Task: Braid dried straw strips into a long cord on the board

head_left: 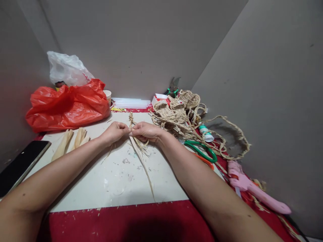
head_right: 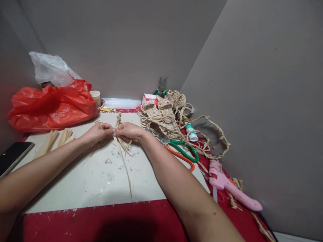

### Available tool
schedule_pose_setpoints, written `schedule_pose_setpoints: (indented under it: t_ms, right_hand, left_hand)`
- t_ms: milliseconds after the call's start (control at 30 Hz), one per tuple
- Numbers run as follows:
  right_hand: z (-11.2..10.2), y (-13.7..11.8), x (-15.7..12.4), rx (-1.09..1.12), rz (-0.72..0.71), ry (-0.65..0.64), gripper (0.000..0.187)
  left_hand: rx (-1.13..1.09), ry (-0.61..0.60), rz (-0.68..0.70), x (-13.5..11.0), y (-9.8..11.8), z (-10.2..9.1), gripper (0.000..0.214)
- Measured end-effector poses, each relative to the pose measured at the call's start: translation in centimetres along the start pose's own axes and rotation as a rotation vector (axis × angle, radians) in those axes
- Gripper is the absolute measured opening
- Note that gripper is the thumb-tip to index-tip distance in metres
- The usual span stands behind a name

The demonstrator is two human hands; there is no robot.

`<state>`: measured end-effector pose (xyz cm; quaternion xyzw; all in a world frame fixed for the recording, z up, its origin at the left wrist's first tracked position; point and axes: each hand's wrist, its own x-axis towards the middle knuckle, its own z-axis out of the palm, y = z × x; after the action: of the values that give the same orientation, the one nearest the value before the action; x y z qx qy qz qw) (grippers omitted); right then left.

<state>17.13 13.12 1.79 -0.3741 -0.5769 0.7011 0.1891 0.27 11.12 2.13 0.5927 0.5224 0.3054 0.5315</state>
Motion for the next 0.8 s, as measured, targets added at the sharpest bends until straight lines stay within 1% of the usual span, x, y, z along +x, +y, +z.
schedule_pose_setpoints:
  t_ms: [100, 300, 433, 533, 667, 733, 800]
  right_hand:
    - [0.0, 0.1, 0.0, -0.077, 0.001, 0.032, 0.035]
    - [0.2, -0.5, 0.0, -0.089, 0.064, 0.078, 0.033]
    - [0.4, -1.4, -1.2, -0.271, 0.158, 0.110, 0.029]
    - [0.1, -1.8, -3.2, -0.461, 0.181, 0.107, 0.026]
    - [-1.1, -1.6, -7.1, -0.766, 0.244, 0.125, 0.016]
    - [-1.6, -1.9, -9.3, -0.864, 0.223, 0.140, 0.013]
    - [-1.7, -2.7, -11.2, -0.851, 0.156, 0.180, 0.015]
  left_hand:
    - [-0.061, 0.032, -0.031, 0.1, -0.4, 0.3, 0.019]
    - [-0.220, 0.067, -0.090, 0.1, -0.5, 0.5, 0.014]
    - [-0.324, 0.051, -0.109, 0.2, -0.7, 0.4, 0.014]
    - [-0.382, 0.011, -0.116, 0.4, -0.9, 0.1, 0.013]
    - [-0.425, -0.006, -0.139, 0.4, -1.0, -0.2, 0.012]
    - [-0.424, 0.003, -0.139, 0.3, -1.0, -0.3, 0.012]
    - [-0.414, 0.010, -0.137, 0.4, -1.0, -0.3, 0.011]
